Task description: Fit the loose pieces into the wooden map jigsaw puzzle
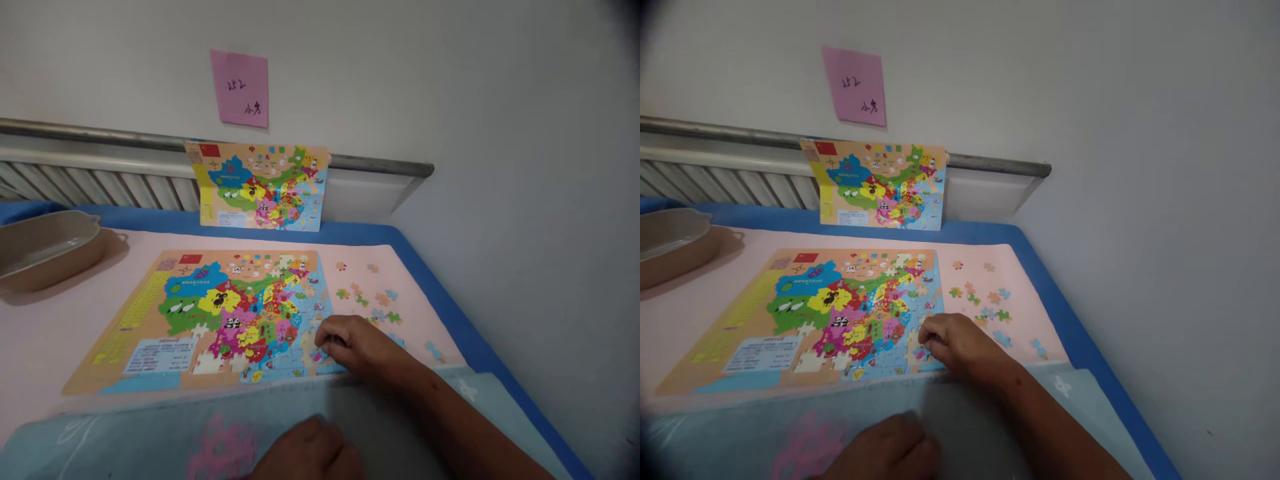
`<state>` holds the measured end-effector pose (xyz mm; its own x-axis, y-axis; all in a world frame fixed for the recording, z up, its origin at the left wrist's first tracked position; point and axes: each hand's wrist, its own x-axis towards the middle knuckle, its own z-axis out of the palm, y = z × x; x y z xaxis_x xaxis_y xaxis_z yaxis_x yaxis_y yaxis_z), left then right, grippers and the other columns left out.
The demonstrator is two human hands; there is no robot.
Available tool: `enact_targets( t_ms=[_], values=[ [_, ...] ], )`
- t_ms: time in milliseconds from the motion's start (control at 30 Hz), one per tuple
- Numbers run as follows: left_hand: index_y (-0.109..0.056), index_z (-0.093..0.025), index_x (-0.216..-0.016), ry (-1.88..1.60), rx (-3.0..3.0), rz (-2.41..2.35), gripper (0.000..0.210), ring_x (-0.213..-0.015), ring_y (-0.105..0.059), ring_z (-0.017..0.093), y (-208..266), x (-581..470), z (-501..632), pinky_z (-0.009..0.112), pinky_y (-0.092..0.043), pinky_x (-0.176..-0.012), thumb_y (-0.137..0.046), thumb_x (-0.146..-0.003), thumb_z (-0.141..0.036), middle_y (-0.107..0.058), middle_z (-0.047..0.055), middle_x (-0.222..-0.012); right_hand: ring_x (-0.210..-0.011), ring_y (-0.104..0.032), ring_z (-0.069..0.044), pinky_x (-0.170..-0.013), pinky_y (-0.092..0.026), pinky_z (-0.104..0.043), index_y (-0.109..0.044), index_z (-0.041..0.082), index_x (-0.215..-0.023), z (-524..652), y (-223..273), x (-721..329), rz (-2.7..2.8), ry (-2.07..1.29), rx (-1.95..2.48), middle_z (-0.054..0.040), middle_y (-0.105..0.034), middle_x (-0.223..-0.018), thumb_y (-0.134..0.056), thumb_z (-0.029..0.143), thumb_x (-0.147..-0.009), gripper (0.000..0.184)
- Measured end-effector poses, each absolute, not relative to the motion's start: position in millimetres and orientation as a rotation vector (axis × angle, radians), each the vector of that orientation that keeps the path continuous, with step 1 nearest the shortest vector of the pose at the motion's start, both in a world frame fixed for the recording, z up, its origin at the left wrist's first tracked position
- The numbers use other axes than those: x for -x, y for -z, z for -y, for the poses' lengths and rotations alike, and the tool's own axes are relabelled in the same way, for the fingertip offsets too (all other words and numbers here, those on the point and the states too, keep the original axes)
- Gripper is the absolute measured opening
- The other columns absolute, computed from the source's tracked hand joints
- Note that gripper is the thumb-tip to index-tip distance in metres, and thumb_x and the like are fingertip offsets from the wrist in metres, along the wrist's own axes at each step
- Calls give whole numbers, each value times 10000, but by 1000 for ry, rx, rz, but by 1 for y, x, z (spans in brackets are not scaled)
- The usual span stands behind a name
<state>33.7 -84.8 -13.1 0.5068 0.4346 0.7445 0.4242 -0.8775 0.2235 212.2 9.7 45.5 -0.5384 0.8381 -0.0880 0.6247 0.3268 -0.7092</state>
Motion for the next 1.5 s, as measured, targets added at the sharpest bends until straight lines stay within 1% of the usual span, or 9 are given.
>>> enact_targets(
  t_ms=[67, 133, 167, 267, 367, 667, 900, 1100, 1500],
  values=[
    [-508, -189, -692, -1463, -2738, -794, 395, -555, -403, 133, 3, -32, 77, 282, -355, -489, -330, -1040, -132, -500, -16, -584, -809, -610, -149, -738, -408, -244, -694, 186, -874, -10, -43, -212, 2338, -988, 1268, -7, -698, -874, -566, 112, -866, 148],
    [-547, -191, -727, -1396, -2843, -840, 417, -682, -489, 160, -5, -24, 71, 310, -397, -608, -306, -1068, -196, -644, 24, -745, -810, -613, -152, -743, -413, -247, -692, 184, -883, -10, -41, -212, 2365, -973, 1242, -12, -703, -876, -574, 111, -864, 141],
    [-580, -194, -766, -1307, -2935, -851, 423, -792, -541, 181, -8, -19, 68, 330, -411, -683, -323, -1085, -300, -702, 35, -865, -802, -611, -150, -740, -414, -246, -691, 182, -882, -10, -40, -212, 2376, -970, 1231, -10, -700, -866, -577, 100, -854, 143],
    [-664, -178, -1009, -888, -3102, -990, 433, -1106, -560, 260, -11, -5, 63, 401, -399, -942, -530, -970, -588, -725, 75, -1185, -780, -601, -143, -736, -414, -241, -686, 179, -866, -11, -38, -212, 2395, -954, 1201, -1, -687, -831, -574, 68, -830, 161],
    [-667, -176, -1074, -737, -3084, -1095, 515, -1188, -551, 283, -10, 0, 61, 436, -360, -1041, -683, -846, -637, -713, 84, -1267, -777, -597, -142, -733, -421, -240, -685, 179, -863, -12, -38, -212, 2416, -940, 1192, -2, -686, -832, -567, 74, -851, 158],
    [-681, -176, -1128, -635, -2938, -1137, 471, -1158, -625, 295, -3, -2, 59, 514, -459, -1019, -654, -896, -585, -729, 83, -1268, -939, -621, -176, -848, -456, -282, -718, 184, -969, -13, -43, -216, 2559, -850, 1186, -50, -704, -973, -529, 106, -937, 207],
    [-708, -166, -1070, -648, -2948, -1116, 489, -1122, -644, 289, -7, -4, 55, 504, -448, -1023, -702, -856, -605, -746, 89, -1232, -807, -594, -167, -705, -384, -268, -693, 192, -930, -7, -63, -233, 2585, -746, 1529, -29, -686, -924, -635, 159, -873, 87],
    [-696, -177, -1111, -599, -2936, -1096, 539, -1168, -636, 287, -8, -4, 54, 508, -429, -1063, -713, -834, -638, -741, 73, -1250, -936, -622, -199, -786, -399, -292, -680, 209, -1102, 2, -54, -228, 2675, -674, 1463, -52, -710, -1072, -667, 208, -912, 190],
    [-710, -171, -1112, -596, -2907, -1084, 517, -1137, -668, 288, -8, -6, 53, 518, -485, -1049, -726, -829, -603, -749, 84, -1241, -882, -605, -199, -739, -375, -296, -670, 199, -1035, 2, -61, -225, 2730, -577, 1570, -63, -688, -1017, -610, 137, -902, 159]
  ],
)
